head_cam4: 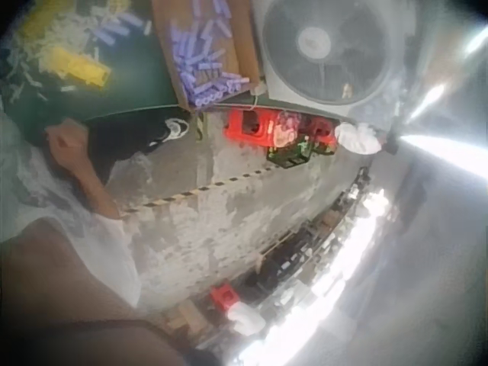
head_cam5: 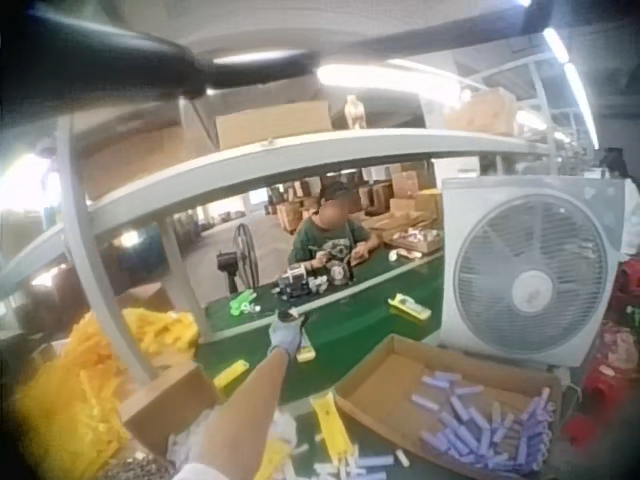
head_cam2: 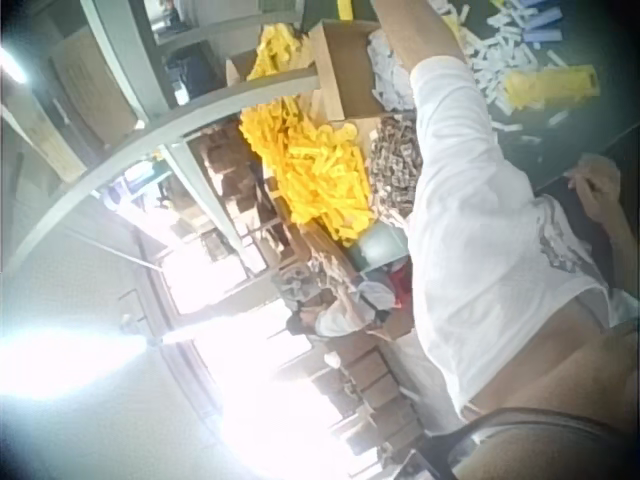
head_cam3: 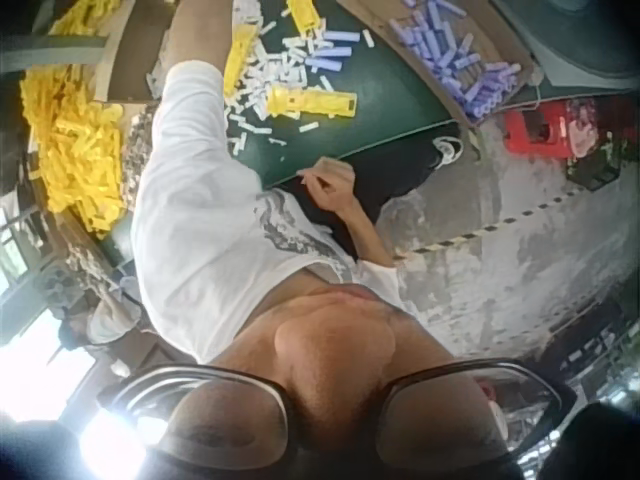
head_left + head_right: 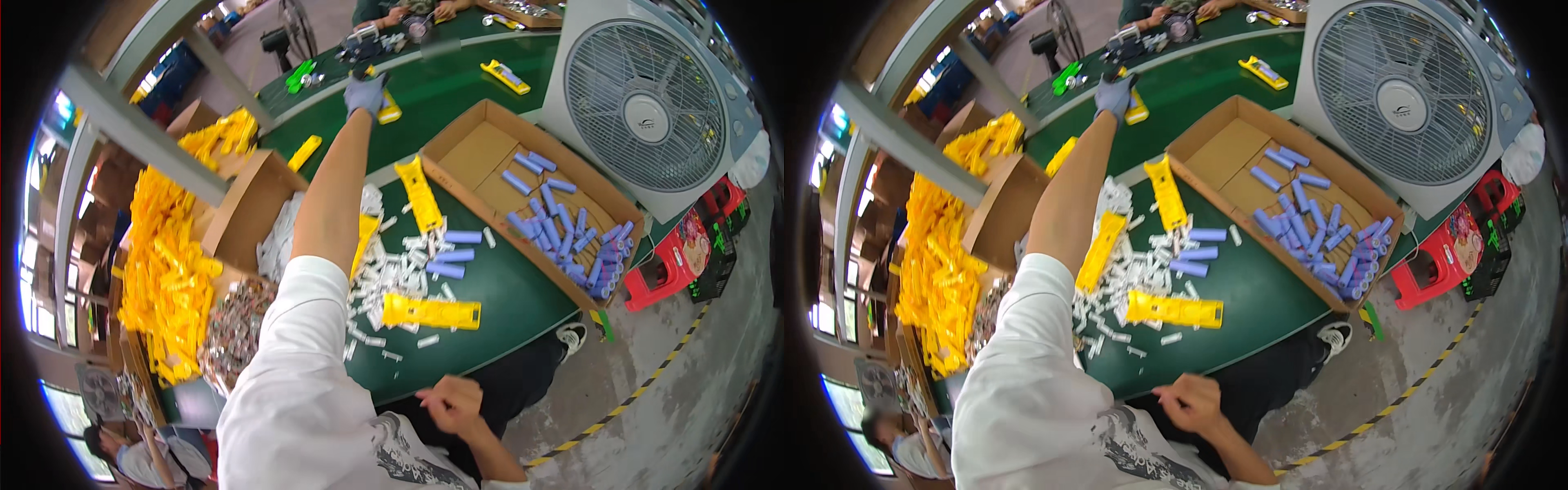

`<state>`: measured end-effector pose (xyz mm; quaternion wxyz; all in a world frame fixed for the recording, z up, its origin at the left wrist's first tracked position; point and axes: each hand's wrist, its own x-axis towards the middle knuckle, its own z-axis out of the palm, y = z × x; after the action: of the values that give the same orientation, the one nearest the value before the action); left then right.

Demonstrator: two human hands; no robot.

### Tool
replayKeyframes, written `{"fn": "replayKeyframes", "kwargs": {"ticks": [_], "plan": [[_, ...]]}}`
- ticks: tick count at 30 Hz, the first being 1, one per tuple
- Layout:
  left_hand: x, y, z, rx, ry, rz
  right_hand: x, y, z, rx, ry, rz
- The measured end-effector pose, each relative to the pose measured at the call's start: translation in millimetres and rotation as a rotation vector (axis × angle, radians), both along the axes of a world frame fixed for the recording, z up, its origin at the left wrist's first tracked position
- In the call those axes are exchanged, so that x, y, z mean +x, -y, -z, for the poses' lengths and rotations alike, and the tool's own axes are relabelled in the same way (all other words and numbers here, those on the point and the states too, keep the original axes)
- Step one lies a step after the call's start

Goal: The person is assembling yellow flashlights by placing components like the circuit board, battery, and casing together.

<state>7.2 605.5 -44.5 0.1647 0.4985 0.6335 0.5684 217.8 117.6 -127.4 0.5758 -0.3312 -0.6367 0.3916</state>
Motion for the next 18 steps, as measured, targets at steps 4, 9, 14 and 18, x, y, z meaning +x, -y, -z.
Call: {"fn": "replayKeyframes", "kwargs": {"ticks": [4,9,14,18], "plan": [[0,-48,27,-0.263,-0.211,0.008,-6,-12,-1,0.003,0.006,0.067],[-22,-84,65,-0.281,-0.397,-0.135,-4,-2,-11,-0.285,0.347,-0.096],[-22,-88,65,-0.586,-0.817,-0.294,-15,-30,-2,-0.108,0.069,-0.098],[-63,-68,55,-0.45,-0.767,-0.362,-17,-32,-8,-0.083,0.147,-0.174]]}}
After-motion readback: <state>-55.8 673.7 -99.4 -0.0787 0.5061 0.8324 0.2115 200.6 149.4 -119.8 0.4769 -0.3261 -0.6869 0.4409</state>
